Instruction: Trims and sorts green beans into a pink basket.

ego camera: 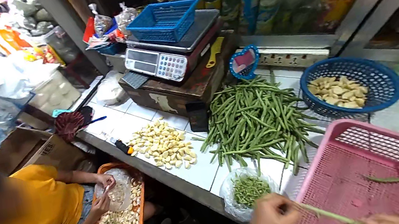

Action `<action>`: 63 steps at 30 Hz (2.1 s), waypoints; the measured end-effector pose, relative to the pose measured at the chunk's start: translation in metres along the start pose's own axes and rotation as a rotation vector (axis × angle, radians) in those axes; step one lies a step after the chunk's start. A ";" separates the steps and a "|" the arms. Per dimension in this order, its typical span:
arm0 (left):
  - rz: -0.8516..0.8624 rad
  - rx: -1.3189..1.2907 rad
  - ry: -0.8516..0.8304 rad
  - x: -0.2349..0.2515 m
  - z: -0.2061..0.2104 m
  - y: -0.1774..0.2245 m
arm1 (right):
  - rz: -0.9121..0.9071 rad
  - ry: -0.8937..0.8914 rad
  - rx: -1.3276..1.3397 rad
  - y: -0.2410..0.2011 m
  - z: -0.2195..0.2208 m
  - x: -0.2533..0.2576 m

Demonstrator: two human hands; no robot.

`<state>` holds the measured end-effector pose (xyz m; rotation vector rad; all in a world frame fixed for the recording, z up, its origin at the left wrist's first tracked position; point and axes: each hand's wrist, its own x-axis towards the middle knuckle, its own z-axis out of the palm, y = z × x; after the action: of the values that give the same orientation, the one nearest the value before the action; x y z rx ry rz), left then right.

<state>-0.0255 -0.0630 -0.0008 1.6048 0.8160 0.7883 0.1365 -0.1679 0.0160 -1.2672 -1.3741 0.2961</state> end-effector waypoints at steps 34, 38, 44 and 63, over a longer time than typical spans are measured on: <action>0.407 0.629 -0.149 -0.014 -0.010 -0.006 | -0.178 -0.453 -0.632 0.029 0.025 0.002; 0.379 0.763 -0.276 -0.016 -0.008 -0.002 | -0.179 -0.480 -0.564 0.030 0.028 -0.002; 0.612 0.518 -0.018 -0.011 -0.006 -0.019 | -0.139 -0.246 -0.315 0.028 0.025 -0.003; 0.367 0.354 -0.116 0.000 -0.004 -0.008 | 0.371 0.271 0.641 -0.005 0.023 0.027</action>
<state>-0.0301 -0.0596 -0.0079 2.1363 0.6066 0.8282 0.1223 -0.1376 0.0281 -0.9611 -0.7144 0.7284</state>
